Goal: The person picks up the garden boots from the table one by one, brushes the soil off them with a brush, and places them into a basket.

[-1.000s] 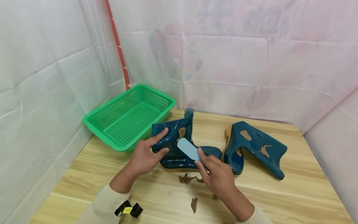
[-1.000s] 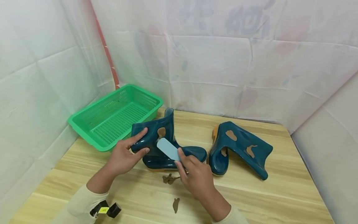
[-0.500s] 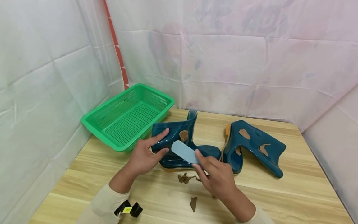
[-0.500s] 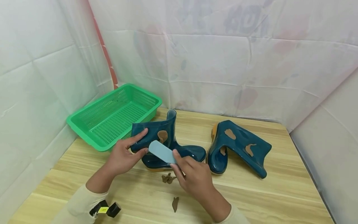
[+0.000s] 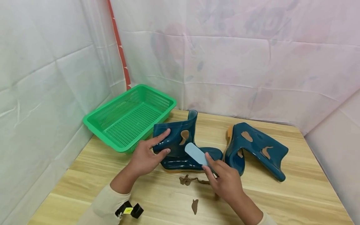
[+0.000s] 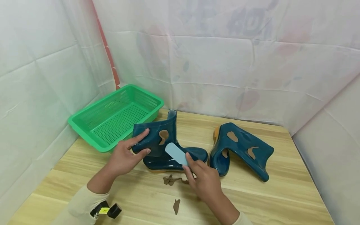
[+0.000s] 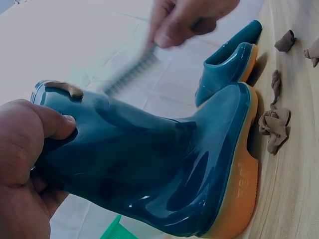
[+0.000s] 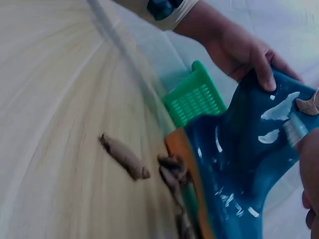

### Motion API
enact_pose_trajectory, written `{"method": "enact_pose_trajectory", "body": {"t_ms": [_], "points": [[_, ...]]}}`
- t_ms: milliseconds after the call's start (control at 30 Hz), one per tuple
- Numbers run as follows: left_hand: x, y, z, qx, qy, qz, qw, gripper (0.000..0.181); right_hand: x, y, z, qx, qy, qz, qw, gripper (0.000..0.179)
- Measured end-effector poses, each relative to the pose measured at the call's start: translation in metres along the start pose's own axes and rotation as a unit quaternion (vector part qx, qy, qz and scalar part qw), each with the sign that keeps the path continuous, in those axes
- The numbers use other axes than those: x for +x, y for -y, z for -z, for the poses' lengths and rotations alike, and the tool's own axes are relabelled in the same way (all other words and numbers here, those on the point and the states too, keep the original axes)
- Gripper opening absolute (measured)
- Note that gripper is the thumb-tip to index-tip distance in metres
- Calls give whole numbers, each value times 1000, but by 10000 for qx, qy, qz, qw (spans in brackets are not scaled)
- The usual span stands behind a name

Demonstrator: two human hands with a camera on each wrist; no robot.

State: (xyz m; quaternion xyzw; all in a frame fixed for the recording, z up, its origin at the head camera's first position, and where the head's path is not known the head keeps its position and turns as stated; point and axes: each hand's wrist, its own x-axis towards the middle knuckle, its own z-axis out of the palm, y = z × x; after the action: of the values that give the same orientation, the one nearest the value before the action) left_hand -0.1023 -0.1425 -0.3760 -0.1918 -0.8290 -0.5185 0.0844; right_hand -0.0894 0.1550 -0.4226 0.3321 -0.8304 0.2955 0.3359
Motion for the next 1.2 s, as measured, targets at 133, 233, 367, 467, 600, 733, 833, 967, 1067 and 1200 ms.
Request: {"method": "enact_pose_trajectory", "body": {"t_ms": [133,233,367,467,600,733,833,967,1067,1200], "points": [[1,-2,-1,9,10,-11,10000,66,7,7,3,346,-475,549,9968,45],[0,-3,-2,83,-14,-18,10000,66,15,13,2,266,-441,779,9956,44],[-1,-2,-3,22,44,31,10000,66,19,13,0,-186,-261,597,9977,47],[-1,-1,-3,-45,61,63,10000,67,15,8,2,-435,-103,327,9985,51],[1,0,-2,16,1,86,10000,67,9,-1,6,-580,172,-158,9980,52],[2,-1,-1,43,20,159,9999,66,5,-6,8,-457,40,-438,9980,53],[2,-2,0,23,46,156,9999,66,6,-5,8,-206,-425,-375,9982,54],[2,-3,0,63,41,28,10000,66,15,-1,3,186,-1003,-6,9948,51],[2,-4,0,117,23,-45,9999,66,21,4,-1,323,-904,69,9954,50],[0,-4,-1,90,16,-16,10000,67,19,10,-1,286,-315,-159,9990,52]]}}
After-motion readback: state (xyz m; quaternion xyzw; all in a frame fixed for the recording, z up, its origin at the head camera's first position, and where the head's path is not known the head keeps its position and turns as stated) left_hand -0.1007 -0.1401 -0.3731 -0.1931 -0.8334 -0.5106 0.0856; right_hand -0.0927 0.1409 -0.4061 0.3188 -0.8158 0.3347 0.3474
